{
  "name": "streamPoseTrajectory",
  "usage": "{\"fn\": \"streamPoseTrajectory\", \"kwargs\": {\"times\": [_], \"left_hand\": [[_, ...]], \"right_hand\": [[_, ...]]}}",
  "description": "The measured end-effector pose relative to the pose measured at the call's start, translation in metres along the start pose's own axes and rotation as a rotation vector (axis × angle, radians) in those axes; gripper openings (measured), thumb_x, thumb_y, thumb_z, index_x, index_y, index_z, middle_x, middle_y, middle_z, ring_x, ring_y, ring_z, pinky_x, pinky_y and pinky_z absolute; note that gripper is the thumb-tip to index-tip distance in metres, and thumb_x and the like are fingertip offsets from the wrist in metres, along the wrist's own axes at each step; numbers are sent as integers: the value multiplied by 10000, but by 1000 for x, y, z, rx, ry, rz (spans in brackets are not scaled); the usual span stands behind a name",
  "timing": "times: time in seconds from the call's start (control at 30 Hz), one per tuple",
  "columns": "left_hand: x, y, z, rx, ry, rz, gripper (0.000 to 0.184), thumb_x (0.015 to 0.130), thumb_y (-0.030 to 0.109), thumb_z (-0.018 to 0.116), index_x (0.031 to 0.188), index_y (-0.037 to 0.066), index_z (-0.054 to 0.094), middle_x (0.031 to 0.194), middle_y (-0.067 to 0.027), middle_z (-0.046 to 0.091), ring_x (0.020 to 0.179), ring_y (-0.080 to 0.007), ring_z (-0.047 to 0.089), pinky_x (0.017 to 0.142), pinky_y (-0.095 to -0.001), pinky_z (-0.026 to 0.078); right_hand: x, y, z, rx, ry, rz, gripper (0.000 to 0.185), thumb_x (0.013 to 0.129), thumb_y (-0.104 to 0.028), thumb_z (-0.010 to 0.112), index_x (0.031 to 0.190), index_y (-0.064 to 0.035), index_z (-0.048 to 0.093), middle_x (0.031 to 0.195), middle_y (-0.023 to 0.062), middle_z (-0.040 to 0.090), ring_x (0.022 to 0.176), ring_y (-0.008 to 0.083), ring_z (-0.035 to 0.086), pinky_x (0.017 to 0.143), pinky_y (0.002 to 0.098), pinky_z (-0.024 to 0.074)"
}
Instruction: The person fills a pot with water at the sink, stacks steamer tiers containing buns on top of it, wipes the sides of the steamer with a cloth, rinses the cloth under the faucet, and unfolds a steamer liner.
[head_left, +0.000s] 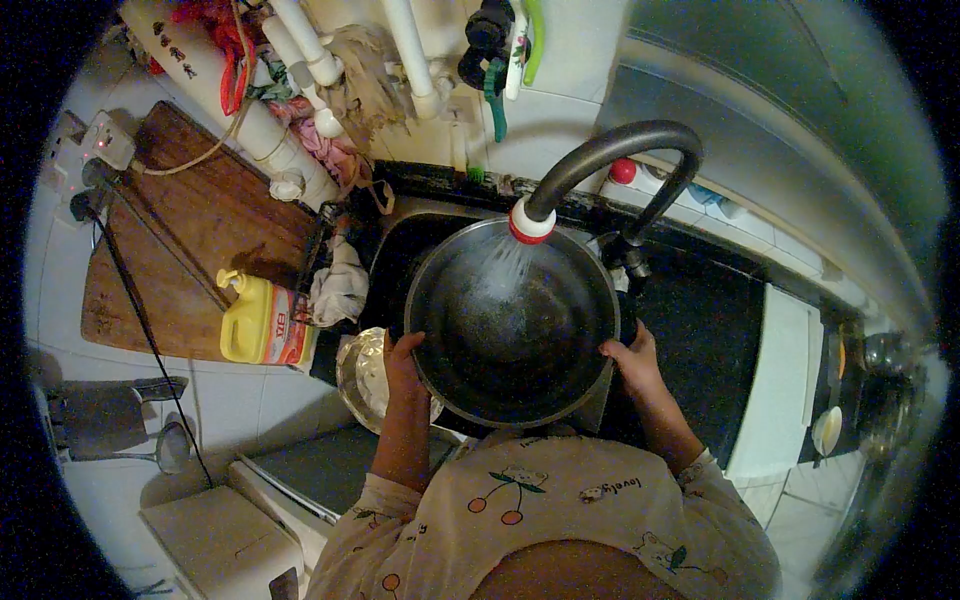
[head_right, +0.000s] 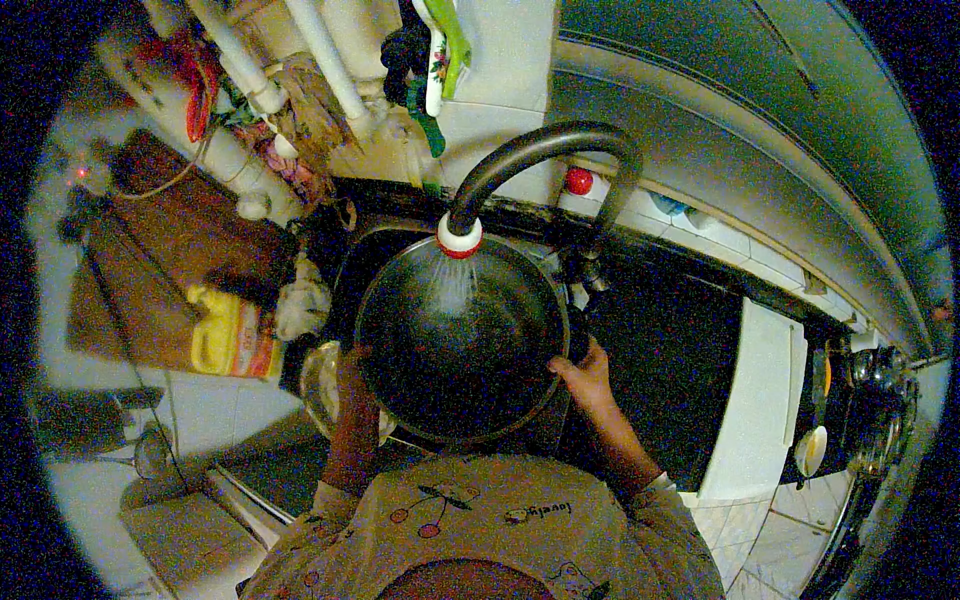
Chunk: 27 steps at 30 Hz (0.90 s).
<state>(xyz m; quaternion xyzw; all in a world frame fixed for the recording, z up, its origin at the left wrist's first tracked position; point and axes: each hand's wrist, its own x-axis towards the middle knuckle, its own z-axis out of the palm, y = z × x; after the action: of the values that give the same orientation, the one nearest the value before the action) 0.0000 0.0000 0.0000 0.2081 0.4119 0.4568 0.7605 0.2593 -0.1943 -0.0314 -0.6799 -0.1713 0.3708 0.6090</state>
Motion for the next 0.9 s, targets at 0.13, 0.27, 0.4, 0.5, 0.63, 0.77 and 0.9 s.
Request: {"fn": "streamPoseTrajectory", "kwargs": {"times": [0.13,0.27,0.4,0.5,0.63,0.77,0.9], "left_hand": [[-5,-3,5,-9,46,-11,488,613,-13,538,1081,24,406,904,-173,571,762,-320,585,694,-425,511],[-7,0,7,-11,37,-17,478,615,-17,536,1074,15,406,907,-178,569,766,-321,585,698,-429,511],[-6,-2,4,-11,14,-6,499,618,-13,539,1094,17,393,926,-184,563,775,-329,584,701,-431,510],[-4,-1,4,-10,19,-13,590,618,-14,545,1165,19,324,943,-197,554,790,-340,580,704,-434,509],[4,-11,-7,-36,127,-40,798,614,-18,559,1290,37,137,975,-223,533,810,-356,571,714,-452,501],[0,-7,-2,-7,182,-65,919,612,-19,569,1333,57,4,999,-237,517,811,-362,569,721,-469,494],[4,-11,-5,-29,167,-52,826,609,-19,566,1292,38,105,981,-228,528,800,-355,572,708,-464,500]], "right_hand": [[0,2,-4,0,3,-56,483,627,-10,609,1078,40,441,885,110,581,752,190,566,712,317,467],[0,3,-5,-13,41,25,511,616,-7,615,1088,46,430,891,117,581,771,199,568,721,327,468],[-2,-7,-2,20,-10,17,535,605,-9,619,1098,51,421,934,132,571,819,220,560,744,339,463],[2,4,-5,23,8,23,547,599,-13,623,1102,51,419,964,139,562,847,233,552,762,341,456],[3,5,-4,66,-20,10,554,597,-16,625,1107,47,418,979,140,559,860,237,548,777,343,449],[-8,-20,6,25,51,65,545,606,-24,630,1104,38,420,969,133,563,861,235,548,770,339,450],[-2,-10,0,45,-58,36,651,609,-36,642,1178,72,344,1012,156,537,864,238,547,767,338,453]]}}
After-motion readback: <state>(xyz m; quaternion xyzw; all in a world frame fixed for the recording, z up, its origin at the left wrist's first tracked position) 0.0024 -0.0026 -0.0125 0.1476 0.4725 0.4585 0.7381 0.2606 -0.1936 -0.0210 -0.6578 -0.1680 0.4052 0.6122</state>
